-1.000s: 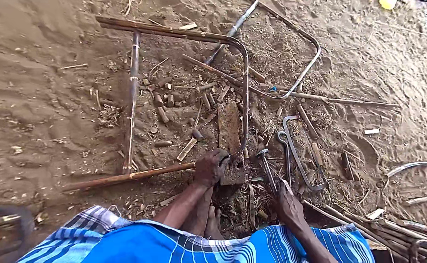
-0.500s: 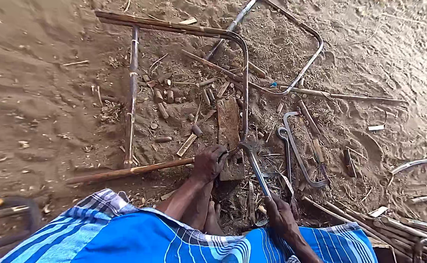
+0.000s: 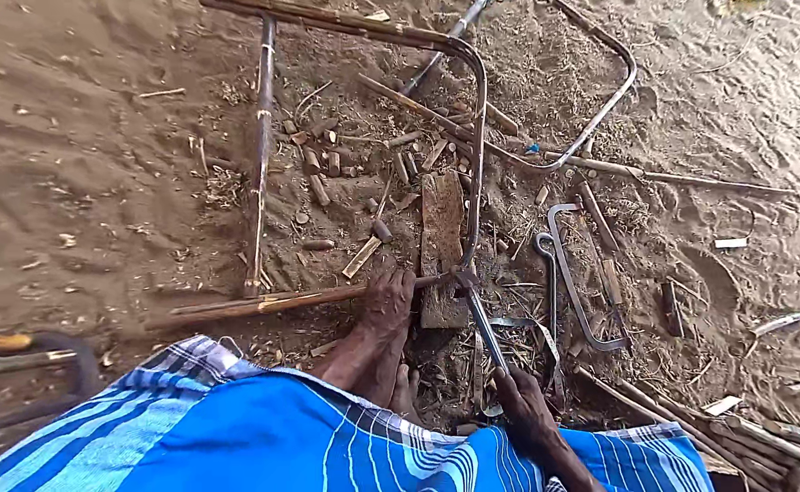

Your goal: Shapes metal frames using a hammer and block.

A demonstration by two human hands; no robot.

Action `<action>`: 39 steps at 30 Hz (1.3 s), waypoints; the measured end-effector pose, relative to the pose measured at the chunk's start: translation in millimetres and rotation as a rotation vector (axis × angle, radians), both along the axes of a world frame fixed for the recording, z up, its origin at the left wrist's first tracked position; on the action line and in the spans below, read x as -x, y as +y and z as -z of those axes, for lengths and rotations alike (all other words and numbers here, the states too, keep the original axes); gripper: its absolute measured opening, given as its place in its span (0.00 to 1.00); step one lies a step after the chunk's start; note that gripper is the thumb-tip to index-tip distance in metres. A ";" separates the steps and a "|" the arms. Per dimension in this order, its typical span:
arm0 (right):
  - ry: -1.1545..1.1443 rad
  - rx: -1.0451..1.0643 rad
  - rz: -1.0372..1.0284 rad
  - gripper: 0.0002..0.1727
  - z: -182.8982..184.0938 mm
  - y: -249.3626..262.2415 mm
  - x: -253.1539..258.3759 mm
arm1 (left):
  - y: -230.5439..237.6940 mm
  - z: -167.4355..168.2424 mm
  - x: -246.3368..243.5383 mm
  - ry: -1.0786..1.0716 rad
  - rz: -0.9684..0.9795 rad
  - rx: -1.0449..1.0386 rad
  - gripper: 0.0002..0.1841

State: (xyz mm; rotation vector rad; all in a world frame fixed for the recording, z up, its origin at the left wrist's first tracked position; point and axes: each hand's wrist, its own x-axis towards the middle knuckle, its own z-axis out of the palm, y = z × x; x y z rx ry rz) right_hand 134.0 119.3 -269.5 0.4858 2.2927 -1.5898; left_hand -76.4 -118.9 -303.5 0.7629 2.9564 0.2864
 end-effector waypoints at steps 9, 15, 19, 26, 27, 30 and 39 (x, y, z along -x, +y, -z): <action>0.031 -0.023 -0.028 0.35 -3.0 -6.0 5.5 | 3.0 5.5 -3.7 0.086 -0.026 0.019 0.09; -0.176 -0.195 -0.100 0.36 3.4 -5.2 18.6 | 6.7 4.8 -4.7 0.032 -0.035 0.067 0.09; 0.144 -0.076 0.018 0.35 -23.2 -9.3 24.3 | 6.3 0.6 0.8 0.031 -0.034 0.068 0.09; -0.185 -0.163 -0.078 0.39 -18.9 -0.5 24.9 | 10.3 -3.9 -0.1 0.001 -0.046 0.081 0.11; -0.044 -0.109 -0.035 0.37 -31.5 -3.8 26.3 | 9.1 -3.0 3.0 -0.008 -0.050 0.066 0.12; 0.415 0.055 0.056 0.34 -28.1 -13.3 4.4 | 6.9 5.0 -7.0 -0.013 -0.033 0.059 0.11; 0.401 0.099 0.094 0.36 -43.0 -21.0 17.5 | 1.8 -2.7 0.5 -0.093 0.008 0.130 0.12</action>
